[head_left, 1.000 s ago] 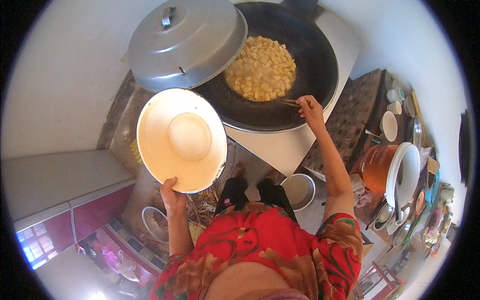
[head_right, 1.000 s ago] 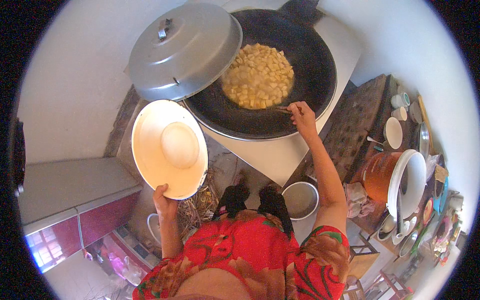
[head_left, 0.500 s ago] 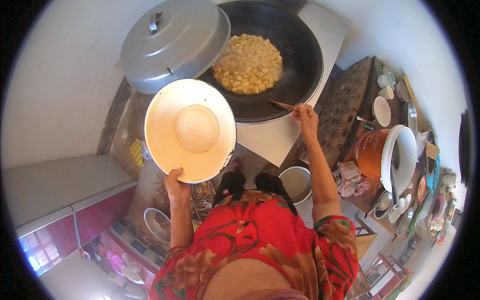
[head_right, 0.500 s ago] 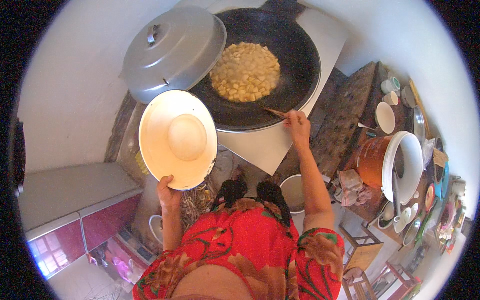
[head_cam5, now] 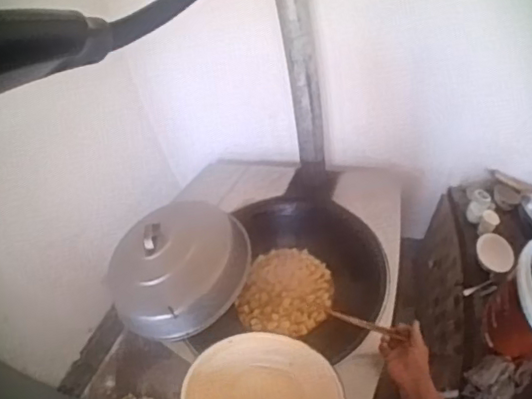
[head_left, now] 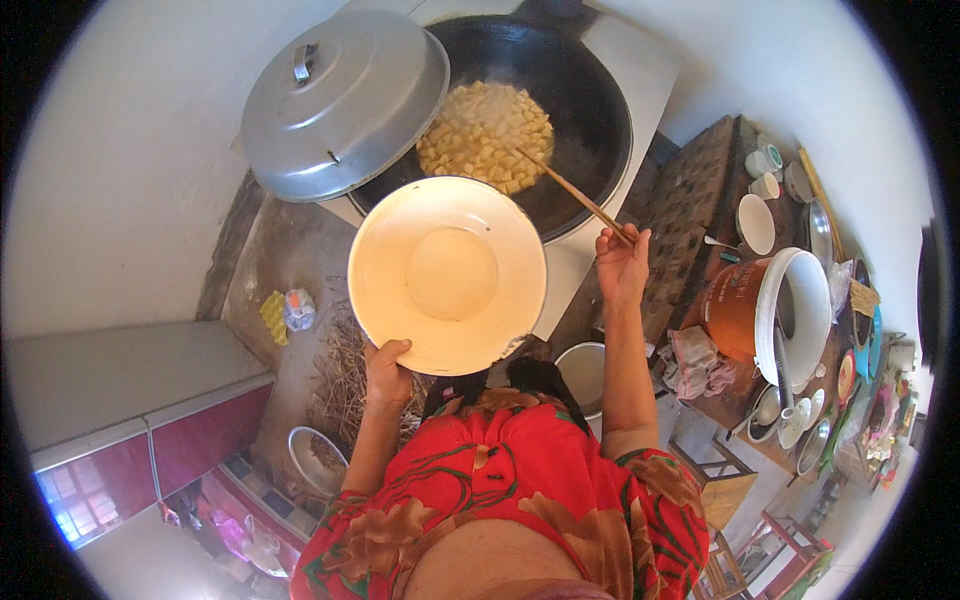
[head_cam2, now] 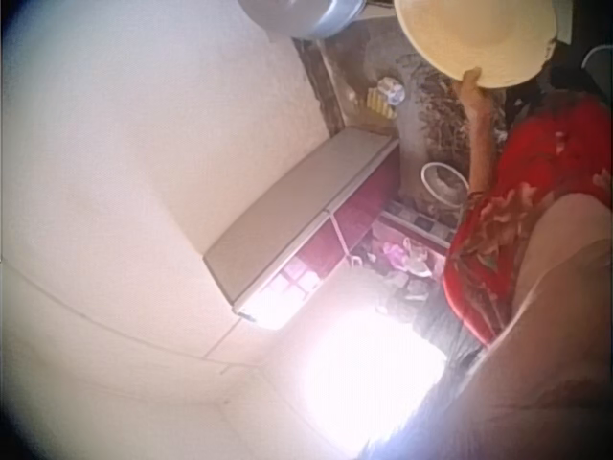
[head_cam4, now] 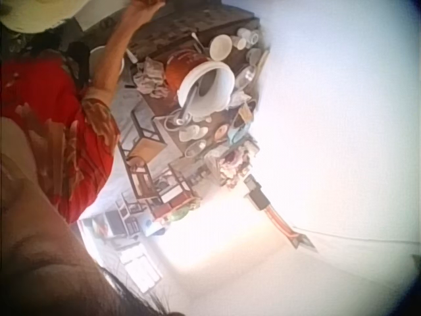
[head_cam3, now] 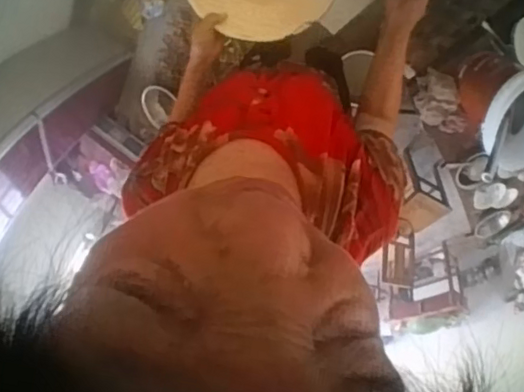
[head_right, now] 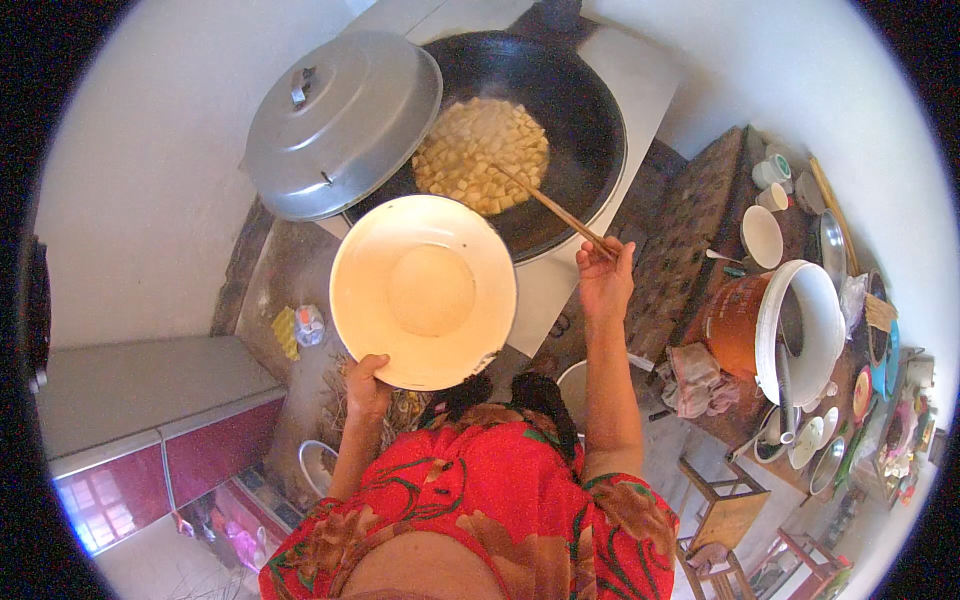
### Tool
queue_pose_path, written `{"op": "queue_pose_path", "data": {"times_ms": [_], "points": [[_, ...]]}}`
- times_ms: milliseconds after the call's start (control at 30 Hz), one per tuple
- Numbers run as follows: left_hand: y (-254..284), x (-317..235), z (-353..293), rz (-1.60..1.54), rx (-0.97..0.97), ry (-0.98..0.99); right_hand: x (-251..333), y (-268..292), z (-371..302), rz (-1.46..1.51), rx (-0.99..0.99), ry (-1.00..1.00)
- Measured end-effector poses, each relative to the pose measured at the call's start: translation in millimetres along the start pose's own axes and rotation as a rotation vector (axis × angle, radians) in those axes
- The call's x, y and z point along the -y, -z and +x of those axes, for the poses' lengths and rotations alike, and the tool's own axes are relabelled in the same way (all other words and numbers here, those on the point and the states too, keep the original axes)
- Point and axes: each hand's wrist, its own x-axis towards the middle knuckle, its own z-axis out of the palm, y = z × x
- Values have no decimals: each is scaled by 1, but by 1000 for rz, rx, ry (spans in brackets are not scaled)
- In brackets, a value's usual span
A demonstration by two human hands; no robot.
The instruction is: The person adds cubed tofu from a bowl into a wok, stirs the contents with chopsticks and a ladle, then covers the wok. The person later moves a food cover on a table and handles a plastic bag.
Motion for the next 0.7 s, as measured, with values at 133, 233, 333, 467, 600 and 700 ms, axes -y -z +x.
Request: {"op": "queue_pose_path", "data": {"times_ms": [133,233,333,467,600,700], "points": [[-25,6,-4,74,61,41,0,10,0,100,57,-9],[-45,10,-7,123,121,89,1,17,-7,9,3,-1],[-52,26,-6,174,158,96,7,-5,-27,-330,-126,-24],[-77,32,-8,249,272,142,27,0,-39,-656,-68,-36],[-89,47,0,263,315,141,58,14,-48,-602,12,-172],[-97,52,7,326,317,150,73,7,-54,-719,186,-176]]}}
